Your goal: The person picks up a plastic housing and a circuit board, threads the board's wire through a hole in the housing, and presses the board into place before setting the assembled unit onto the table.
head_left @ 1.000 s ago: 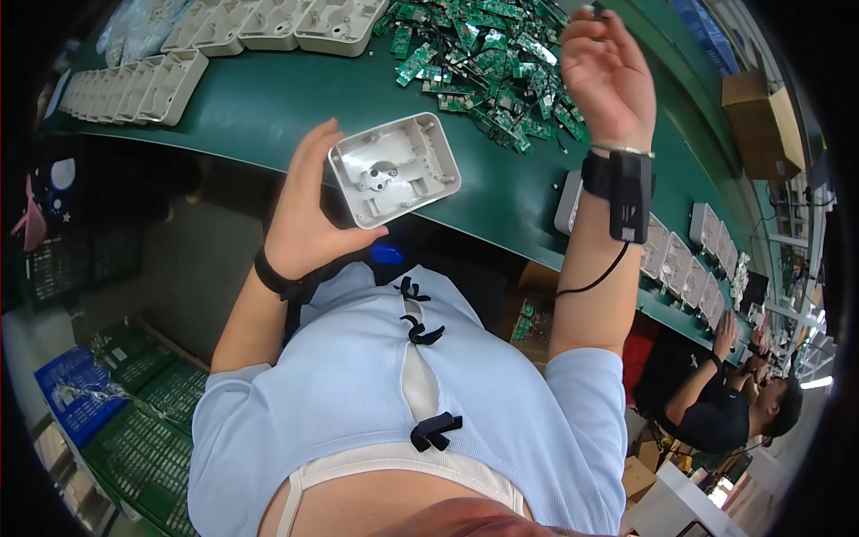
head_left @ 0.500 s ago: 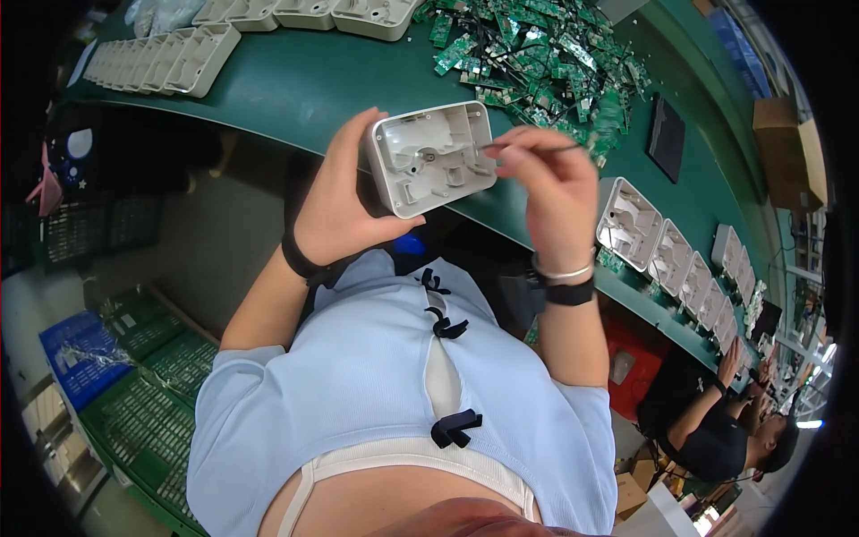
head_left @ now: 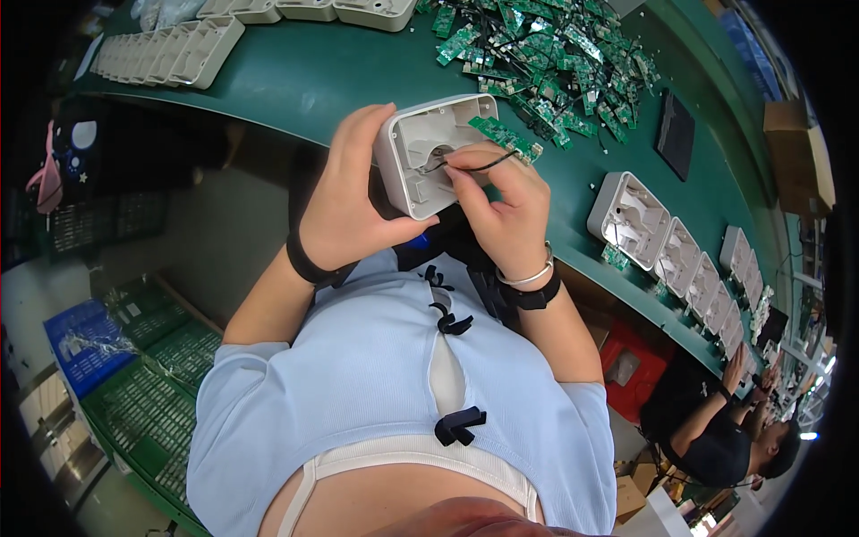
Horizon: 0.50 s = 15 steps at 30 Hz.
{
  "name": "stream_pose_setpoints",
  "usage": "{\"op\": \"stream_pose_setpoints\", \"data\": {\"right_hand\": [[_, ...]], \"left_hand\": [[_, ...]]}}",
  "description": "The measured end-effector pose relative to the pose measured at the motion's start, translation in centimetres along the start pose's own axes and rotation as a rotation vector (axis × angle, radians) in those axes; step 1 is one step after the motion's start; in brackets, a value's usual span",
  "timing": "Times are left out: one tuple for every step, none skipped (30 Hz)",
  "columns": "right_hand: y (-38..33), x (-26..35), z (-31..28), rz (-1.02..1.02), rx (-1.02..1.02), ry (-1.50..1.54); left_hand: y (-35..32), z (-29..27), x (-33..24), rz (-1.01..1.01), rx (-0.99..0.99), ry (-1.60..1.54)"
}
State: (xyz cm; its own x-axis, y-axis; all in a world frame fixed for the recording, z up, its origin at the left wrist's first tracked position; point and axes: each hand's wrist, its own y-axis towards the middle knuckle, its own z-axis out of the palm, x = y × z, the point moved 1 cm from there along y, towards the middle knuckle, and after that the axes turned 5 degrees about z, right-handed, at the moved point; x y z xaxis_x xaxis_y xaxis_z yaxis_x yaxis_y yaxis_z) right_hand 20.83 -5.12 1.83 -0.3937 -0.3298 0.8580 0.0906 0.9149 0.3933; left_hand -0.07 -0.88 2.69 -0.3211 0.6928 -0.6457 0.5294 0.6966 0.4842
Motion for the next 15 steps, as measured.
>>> {"op": "stream_pose_setpoints", "data": {"right_hand": [[0.0,0.0,0.0,-0.033,0.000,-0.017],[0.1,0.1,0.0,-0.033,-0.001,-0.015],[0.1,0.3,-0.2,-0.035,-0.020,-0.016],[0.1,0.5,-0.3,-0.037,-0.039,-0.016],[0.1,0.6,-0.4,-0.039,-0.059,-0.017],[0.1,0.4,-0.3,-0.038,-0.060,-0.017],[0.0,0.2,0.0,-0.061,-0.043,-0.051],[-0.2,-0.1,0.3,-0.084,-0.025,-0.085],[-0.3,-0.3,0.6,-0.108,-0.006,-0.118],[-0.4,-0.3,0.7,-0.107,-0.007,-0.118],[-0.6,-0.4,0.9,-0.121,0.012,-0.145],[-0.7,-0.4,1.0,-0.135,0.031,-0.171],[-0.8,-0.4,1.1,-0.149,0.052,-0.197],[-0.8,-0.4,1.0,-0.149,0.052,-0.196],[-0.7,-0.4,1.0,-0.143,0.068,-0.199]], "left_hand": [[0.0,0.0,0.0,-0.002,0.002,0.003],[0.0,0.0,0.0,-0.004,0.003,0.005],[0.0,0.0,0.0,-0.006,0.005,0.007],[0.0,0.0,0.0,-0.005,0.007,0.006],[0.0,0.0,0.0,-0.014,0.010,0.006],[-0.1,0.0,-0.1,-0.023,0.012,0.005],[-0.1,0.0,-0.1,-0.033,0.015,0.005],[-0.1,0.0,-0.2,-0.032,0.016,0.005],[-0.1,0.1,-0.2,-0.041,0.019,-0.002],[-0.1,0.2,-0.2,-0.050,0.022,-0.008],[-0.1,0.3,-0.3,-0.060,0.025,-0.015],[-0.2,0.5,-0.3,-0.059,0.026,-0.015],[-0.3,0.9,-0.3,-0.076,0.011,-0.050],[-0.5,1.2,-0.2,-0.093,-0.005,-0.085],[-0.7,1.4,-0.2,-0.109,-0.021,-0.120]]}}
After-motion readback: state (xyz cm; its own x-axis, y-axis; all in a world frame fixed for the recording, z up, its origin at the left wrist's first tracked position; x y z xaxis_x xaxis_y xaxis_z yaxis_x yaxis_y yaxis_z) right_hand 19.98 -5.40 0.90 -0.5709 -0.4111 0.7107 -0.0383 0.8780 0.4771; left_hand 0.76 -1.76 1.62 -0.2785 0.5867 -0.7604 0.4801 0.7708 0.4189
